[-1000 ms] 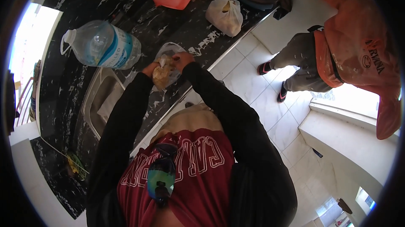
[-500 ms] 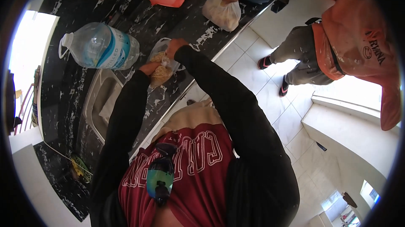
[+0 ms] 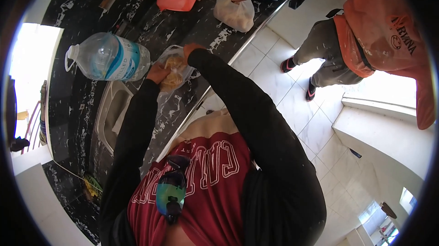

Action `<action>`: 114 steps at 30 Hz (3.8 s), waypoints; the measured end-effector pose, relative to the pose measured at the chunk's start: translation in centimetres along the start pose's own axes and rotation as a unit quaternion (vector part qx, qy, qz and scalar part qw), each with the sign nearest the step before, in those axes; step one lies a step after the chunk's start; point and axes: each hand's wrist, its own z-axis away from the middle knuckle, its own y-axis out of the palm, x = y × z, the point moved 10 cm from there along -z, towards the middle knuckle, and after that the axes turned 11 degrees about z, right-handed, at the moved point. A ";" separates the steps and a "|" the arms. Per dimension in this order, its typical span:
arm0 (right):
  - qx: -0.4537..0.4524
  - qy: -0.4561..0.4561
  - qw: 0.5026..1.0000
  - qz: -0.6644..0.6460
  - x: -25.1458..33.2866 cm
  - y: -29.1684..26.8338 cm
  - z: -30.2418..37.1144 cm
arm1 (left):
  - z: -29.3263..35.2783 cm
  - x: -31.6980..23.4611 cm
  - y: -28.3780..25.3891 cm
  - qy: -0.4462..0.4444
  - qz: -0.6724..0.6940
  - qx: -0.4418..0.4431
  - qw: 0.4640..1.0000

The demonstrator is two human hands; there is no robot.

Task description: The person is putting pieces of bread or food into plastic bags on a counter.

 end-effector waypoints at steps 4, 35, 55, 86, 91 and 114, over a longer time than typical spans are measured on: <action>0.021 -0.081 0.995 -0.058 1.5 2.0 -1.5 | 1.2 -1.8 -1.6 0.124 0.027 -0.078 0.989; 0.013 -0.070 0.997 -0.037 6.1 1.3 -4.1 | -0.8 3.9 1.8 -0.067 0.205 0.102 0.971; -0.074 -0.229 0.950 -0.200 7.5 1.3 -3.8 | 0.7 -1.2 -1.3 0.040 -0.266 -0.048 0.962; -0.002 -0.301 0.952 -0.060 11.4 0.0 -3.4 | 1.9 -2.0 -2.9 0.070 -0.129 -0.109 0.983; -0.067 -0.303 0.950 -0.036 11.6 -1.3 -2.4 | 2.7 -3.4 -3.9 0.099 -0.164 -0.170 0.967; -0.032 -0.279 0.959 0.034 9.4 1.9 -4.3 | 3.0 -2.3 -3.8 0.069 -0.118 -0.153 0.979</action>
